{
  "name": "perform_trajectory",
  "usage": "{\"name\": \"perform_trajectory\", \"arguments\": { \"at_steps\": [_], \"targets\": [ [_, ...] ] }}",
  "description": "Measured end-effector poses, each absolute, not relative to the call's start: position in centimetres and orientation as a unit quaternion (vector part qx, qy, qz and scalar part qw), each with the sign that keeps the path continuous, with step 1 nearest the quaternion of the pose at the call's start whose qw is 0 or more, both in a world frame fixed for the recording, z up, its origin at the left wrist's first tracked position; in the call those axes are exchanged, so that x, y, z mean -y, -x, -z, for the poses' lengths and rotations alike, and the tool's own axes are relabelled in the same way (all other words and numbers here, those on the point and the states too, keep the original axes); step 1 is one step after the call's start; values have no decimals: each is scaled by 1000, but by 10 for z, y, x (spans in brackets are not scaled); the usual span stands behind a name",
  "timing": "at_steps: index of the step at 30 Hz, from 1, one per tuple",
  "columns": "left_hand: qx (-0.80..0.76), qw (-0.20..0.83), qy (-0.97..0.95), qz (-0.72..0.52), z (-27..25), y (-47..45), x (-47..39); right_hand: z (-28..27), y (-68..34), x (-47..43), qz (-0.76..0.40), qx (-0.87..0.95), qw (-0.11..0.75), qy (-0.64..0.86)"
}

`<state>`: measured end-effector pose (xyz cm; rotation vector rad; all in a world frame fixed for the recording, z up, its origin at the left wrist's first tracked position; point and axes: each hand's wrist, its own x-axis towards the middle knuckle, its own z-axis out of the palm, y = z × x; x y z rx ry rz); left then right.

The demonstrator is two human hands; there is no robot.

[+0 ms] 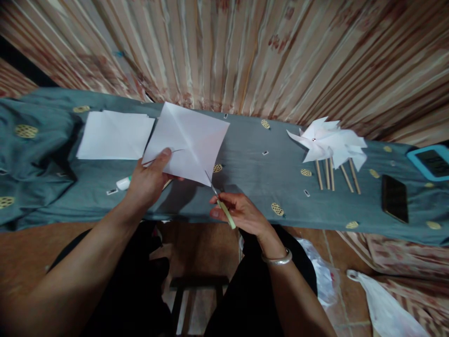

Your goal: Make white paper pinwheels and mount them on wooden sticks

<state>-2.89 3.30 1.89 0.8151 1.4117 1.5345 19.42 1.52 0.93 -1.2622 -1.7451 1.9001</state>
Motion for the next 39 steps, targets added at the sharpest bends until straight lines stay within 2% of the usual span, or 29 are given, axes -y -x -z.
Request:
{"name": "perform_trajectory", "arguments": {
  "at_steps": [39],
  "targets": [
    [-572,461,-301,-609,-21,25,-32,2,-193,-12,-673,569,163,444]
  ]
}}
